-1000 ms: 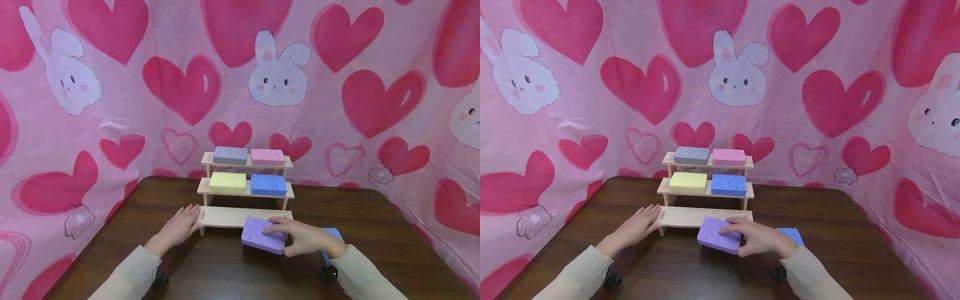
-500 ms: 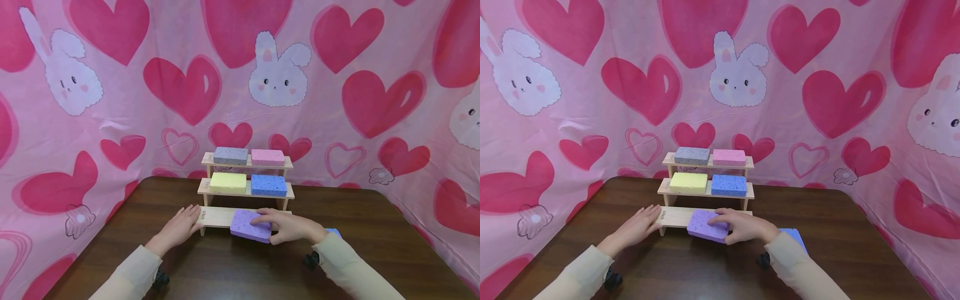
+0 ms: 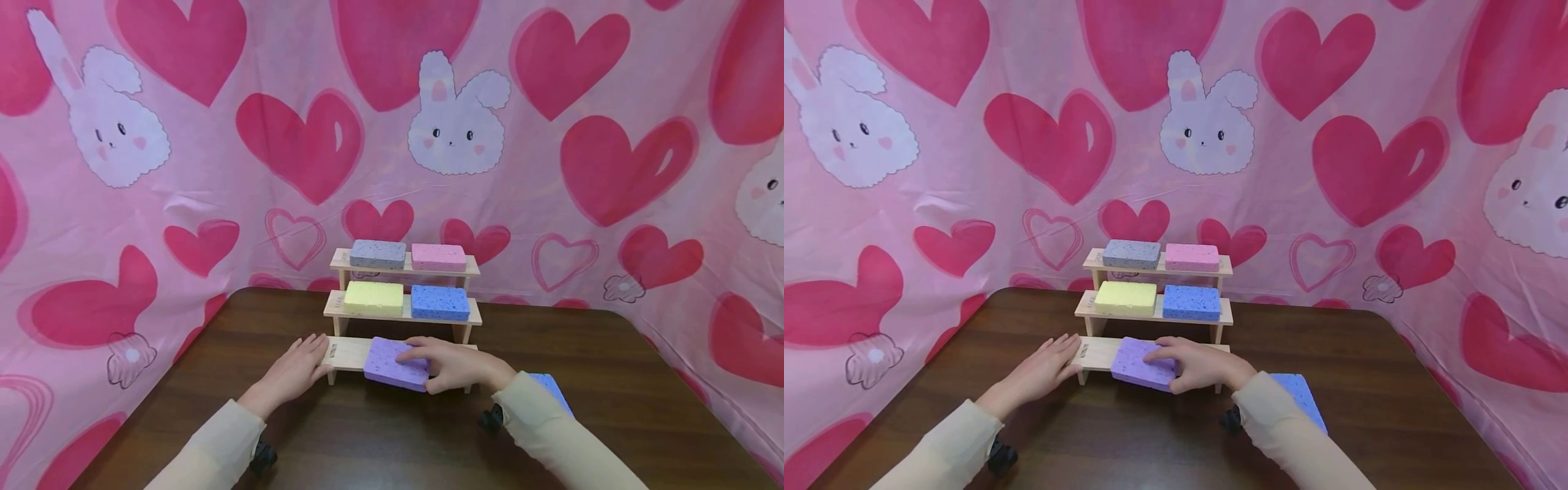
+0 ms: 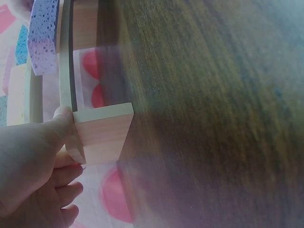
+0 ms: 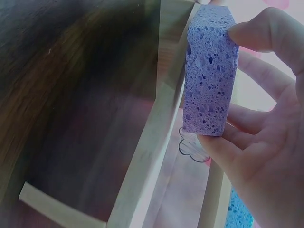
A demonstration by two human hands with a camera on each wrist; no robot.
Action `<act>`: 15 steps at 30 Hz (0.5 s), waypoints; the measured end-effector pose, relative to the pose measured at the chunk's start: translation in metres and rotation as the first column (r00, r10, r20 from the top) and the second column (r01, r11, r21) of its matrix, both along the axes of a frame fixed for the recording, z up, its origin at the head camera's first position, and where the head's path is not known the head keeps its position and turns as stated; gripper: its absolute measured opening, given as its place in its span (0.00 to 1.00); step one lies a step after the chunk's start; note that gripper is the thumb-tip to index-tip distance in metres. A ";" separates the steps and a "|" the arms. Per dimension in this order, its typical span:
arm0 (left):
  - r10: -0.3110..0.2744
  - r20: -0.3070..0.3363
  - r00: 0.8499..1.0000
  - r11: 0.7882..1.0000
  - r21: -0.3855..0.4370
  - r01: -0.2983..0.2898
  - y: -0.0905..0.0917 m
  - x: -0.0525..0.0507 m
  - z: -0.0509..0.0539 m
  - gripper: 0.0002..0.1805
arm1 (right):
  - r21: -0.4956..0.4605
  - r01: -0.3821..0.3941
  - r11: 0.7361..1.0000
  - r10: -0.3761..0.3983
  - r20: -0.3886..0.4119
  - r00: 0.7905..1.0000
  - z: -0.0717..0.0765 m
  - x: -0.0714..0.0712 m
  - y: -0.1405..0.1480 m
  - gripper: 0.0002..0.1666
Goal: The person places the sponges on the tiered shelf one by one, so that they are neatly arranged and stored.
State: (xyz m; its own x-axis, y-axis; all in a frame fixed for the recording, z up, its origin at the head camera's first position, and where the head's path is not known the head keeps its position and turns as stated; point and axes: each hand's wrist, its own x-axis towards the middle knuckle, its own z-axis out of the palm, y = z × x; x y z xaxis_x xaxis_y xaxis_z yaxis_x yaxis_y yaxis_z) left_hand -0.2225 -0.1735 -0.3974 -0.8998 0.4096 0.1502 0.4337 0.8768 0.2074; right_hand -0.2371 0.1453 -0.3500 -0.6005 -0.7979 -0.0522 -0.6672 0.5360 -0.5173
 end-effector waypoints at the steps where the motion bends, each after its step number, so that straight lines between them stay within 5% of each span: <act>1: 0.000 0.002 1.000 1.000 0.000 0.000 0.000 0.000 0.000 0.33 | 0.002 0.001 1.000 -0.001 0.005 1.000 0.000 -0.001 -0.002 0.34; 15: -0.009 -0.010 1.000 1.000 -0.008 0.008 0.001 0.001 0.002 0.32 | 0.026 -0.022 0.999 0.023 -0.028 0.999 -0.008 -0.010 -0.014 0.34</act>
State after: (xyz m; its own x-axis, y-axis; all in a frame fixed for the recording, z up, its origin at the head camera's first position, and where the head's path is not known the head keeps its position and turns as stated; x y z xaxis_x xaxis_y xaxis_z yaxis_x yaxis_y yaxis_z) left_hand -0.2214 -0.1724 -0.3955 -0.8948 0.4185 0.1555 0.4432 0.8747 0.1961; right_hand -0.2468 0.1311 -0.3581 -0.5837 -0.8100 -0.0567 -0.6933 0.5335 -0.4844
